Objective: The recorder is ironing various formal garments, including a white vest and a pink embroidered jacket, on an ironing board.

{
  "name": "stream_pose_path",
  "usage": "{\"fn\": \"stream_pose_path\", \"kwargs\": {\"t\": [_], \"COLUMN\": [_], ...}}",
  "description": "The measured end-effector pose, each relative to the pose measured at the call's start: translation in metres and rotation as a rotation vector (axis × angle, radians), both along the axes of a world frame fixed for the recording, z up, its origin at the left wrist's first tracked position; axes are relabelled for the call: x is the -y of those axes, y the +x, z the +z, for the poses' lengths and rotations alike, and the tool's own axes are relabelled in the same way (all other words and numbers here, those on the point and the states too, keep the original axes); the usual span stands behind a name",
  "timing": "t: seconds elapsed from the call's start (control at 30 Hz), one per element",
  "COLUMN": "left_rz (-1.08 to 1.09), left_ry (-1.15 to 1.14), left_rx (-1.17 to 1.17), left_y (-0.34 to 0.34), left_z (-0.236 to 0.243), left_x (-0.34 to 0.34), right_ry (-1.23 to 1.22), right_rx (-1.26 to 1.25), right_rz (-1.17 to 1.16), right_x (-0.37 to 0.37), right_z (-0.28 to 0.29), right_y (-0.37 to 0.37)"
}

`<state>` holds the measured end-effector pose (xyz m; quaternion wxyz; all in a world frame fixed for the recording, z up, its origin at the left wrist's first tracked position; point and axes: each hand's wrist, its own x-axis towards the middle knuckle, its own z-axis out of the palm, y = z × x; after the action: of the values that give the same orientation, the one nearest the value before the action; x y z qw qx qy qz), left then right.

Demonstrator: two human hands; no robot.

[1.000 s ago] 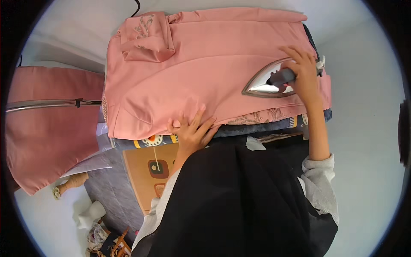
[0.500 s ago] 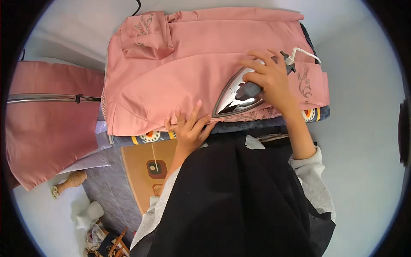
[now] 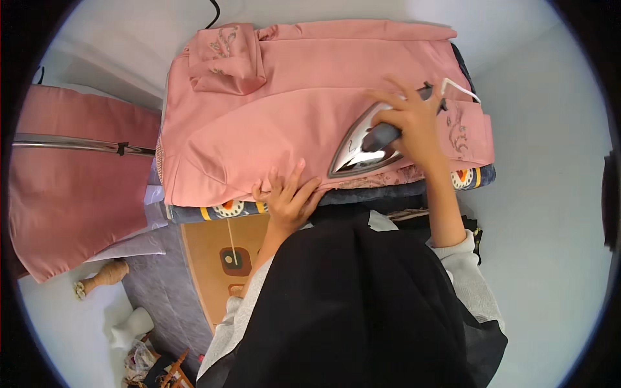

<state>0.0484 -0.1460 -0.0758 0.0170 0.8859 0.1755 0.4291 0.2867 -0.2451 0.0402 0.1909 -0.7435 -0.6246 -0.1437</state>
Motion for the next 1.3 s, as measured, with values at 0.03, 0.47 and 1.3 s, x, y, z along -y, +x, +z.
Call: {"fn": "stream_pose_path", "kwargs": {"t": [0.03, 0.47, 1.3], "left_rz": [0.005, 0.015, 0.046], "left_ry": [-0.031, -0.057, 0.012], "left_rx": [0.008, -0.051, 0.002], "left_y": [0.000, -0.001, -0.002], "left_z": [0.001, 0.005, -0.001], "left_x": [0.001, 0.001, 0.003], "right_ry": [0.024, -0.077, 0.168], "right_rx": [0.001, 0.105, -0.012], "right_rz": [0.061, -0.237, -0.180], "right_x": [-0.002, -0.001, -0.072], "right_z": [-0.002, -0.002, -0.016], "right_y": [-0.008, 0.055, -0.019]}}
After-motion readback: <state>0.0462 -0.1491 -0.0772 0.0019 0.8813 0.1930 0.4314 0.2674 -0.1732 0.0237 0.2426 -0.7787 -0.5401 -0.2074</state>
